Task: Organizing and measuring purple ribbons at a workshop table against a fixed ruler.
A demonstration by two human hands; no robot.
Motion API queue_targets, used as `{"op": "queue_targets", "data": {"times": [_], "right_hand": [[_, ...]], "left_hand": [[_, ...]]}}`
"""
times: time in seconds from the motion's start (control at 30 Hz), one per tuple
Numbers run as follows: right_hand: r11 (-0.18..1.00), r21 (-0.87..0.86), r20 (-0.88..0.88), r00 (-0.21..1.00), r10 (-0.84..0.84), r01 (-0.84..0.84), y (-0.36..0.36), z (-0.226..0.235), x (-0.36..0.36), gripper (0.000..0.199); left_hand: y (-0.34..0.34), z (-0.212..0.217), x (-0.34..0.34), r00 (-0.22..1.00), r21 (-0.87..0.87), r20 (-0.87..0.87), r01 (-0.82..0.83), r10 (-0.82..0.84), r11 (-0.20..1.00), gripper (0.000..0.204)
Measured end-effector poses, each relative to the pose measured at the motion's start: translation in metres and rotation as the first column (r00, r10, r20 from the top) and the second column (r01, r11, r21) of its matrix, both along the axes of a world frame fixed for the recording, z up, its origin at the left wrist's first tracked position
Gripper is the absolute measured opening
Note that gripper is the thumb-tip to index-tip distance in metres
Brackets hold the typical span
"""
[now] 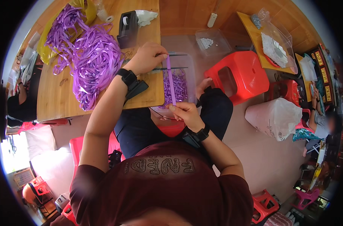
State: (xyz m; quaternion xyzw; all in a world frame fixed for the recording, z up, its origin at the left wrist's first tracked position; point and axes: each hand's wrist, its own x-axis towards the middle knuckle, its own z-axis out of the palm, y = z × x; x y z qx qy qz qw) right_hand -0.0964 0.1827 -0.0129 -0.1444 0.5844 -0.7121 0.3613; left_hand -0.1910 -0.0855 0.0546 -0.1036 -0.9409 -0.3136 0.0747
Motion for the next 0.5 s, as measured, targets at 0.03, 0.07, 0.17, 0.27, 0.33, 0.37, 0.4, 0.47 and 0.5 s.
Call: {"op": "queue_targets", "data": {"times": [0.03,0.07,0.17,0.27,0.33,0.37,0.4,0.47,0.5], "right_hand": [[1.000,-0.008,0.001,1.000,0.002,-0.002,-0.002,0.004,0.001,0.025],[1.000,-0.007,0.002,1.000,0.001,-0.001,-0.002,0.009,0.001,0.025],[0.998,0.057,-0.095,0.995,0.026,-0.021,-0.003,0.033,-0.001,0.024],[0.997,0.076,-0.420,0.906,0.047,-0.017,-0.005,0.067,-0.014,0.020],[0.994,0.112,-0.552,0.831,0.069,-0.008,-0.010,0.099,-0.029,0.019],[0.994,0.113,-0.618,0.784,0.063,0.010,-0.013,0.108,-0.041,0.019],[0.993,0.113,-0.680,0.731,0.058,0.026,-0.018,0.117,-0.054,0.018],[0.996,0.040,-0.530,0.847,-0.050,0.084,-0.039,0.138,-0.079,0.018],[0.992,0.062,-0.705,0.708,-0.033,0.108,-0.045,0.140,-0.101,0.020]], "left_hand": [[0.000,-0.001,0.001,0.998,-0.008,-0.065,0.004,-0.005,1.000,0.021],[0.000,-0.001,0.001,0.991,-0.017,-0.131,0.008,-0.010,1.000,0.018],[0.000,-0.002,0.001,0.990,-0.023,-0.141,0.014,-0.017,1.000,0.018],[-0.002,-0.001,-0.001,1.000,-0.012,0.005,-0.001,0.001,1.000,0.024],[-0.003,-0.001,0.000,1.000,-0.002,-0.019,-0.010,0.010,1.000,0.025],[-0.003,0.000,0.000,0.999,0.007,-0.045,-0.015,0.015,1.000,0.026],[-0.002,0.000,-0.001,0.999,0.008,-0.046,-0.014,0.015,1.000,0.026],[-0.002,0.003,-0.001,0.985,0.321,0.040,-0.171,0.167,0.931,0.029],[-0.001,0.008,-0.001,0.986,0.322,0.037,-0.166,0.162,0.932,0.029]]}}
